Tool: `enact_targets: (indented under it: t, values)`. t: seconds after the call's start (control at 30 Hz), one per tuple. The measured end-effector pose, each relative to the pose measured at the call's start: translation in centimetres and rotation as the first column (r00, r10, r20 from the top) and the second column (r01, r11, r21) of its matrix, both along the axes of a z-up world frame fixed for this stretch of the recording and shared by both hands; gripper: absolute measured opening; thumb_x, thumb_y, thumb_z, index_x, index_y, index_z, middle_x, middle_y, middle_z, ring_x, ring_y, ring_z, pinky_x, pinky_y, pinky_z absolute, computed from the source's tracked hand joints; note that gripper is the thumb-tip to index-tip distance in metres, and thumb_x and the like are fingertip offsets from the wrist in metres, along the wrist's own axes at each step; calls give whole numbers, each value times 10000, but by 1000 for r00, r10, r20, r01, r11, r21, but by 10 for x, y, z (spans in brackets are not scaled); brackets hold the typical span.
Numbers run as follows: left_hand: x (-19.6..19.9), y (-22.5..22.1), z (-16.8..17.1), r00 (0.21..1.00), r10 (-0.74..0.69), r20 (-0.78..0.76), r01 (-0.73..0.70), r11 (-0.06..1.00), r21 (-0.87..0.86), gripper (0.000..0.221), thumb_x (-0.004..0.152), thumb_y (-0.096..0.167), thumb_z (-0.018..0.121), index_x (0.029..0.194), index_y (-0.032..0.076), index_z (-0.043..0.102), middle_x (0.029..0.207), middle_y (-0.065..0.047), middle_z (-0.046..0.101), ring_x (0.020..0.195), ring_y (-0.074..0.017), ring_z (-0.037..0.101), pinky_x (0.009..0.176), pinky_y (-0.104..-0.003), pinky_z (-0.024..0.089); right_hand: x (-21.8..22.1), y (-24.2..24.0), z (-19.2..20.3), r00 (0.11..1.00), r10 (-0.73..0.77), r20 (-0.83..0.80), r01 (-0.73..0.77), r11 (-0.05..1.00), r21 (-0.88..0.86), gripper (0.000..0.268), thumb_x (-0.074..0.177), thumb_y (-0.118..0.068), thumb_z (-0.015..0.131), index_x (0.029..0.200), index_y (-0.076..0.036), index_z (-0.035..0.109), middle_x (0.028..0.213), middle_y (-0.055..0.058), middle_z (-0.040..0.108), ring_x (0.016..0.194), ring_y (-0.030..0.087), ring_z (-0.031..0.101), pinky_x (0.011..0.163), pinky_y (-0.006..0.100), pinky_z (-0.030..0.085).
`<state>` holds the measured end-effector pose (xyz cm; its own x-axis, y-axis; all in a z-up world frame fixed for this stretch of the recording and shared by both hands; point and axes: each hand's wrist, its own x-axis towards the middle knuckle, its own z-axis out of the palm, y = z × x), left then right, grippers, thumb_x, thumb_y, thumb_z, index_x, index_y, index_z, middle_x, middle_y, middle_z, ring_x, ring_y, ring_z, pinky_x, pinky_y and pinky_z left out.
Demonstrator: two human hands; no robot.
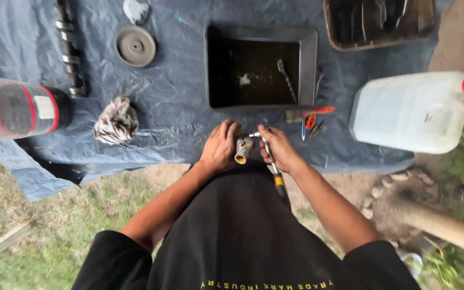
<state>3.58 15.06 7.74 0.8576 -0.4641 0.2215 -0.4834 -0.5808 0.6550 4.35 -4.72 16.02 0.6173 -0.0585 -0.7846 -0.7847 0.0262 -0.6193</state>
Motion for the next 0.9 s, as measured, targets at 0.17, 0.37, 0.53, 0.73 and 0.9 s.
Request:
enact_targets:
  t: [0.17,0.37,0.53,0.73,0.9]
  values:
    - [-8,-10,-49,995,-60,82,52,994,92,929,661,337,874,1388,-8,410,1263,-219,505,1099,-411,675,1075,-435,481,-16,3,-17,987,-139,-81,142,989,38,432,1040,-465,568,1063,-40,495,732,85,483,446,134,491,289,190,287]
    - [-5,-18,-51,976,-133,-175,113,986,-120,1128,518,360,924,1405,-41,352,1326,-283,430,1033,-537,635,949,-573,540,-37,-12,-50,977,-36,211,57,994,-94,328,1056,-362,593,1115,-39,577,586,61,434,343,148,473,269,226,302]
    - [-3,-21,-23,922,-206,-328,71,922,-381,1165,624,643,831,1422,-33,317,1363,-276,405,1023,-604,601,896,-634,534,-37,-45,-39,959,36,280,-23,998,-50,281,1035,-361,620,1076,-83,608,511,55,454,312,161,481,282,251,340]
    - [-14,-34,-1,981,-145,132,189,884,-427,589,941,351,669,1342,-24,457,1263,-252,540,1082,-499,661,834,-550,589,-56,-76,21,454,561,692,-329,828,-455,346,929,-296,735,1143,-35,660,696,150,608,509,276,617,439,363,458]
    - [3,-45,51,902,-81,424,318,789,-526,437,947,234,676,1253,-38,521,1193,-282,587,1081,-522,661,924,-604,577,-61,-78,72,188,720,668,-213,694,-687,489,890,-436,738,1172,-39,690,862,65,686,581,246,670,498,376,542]
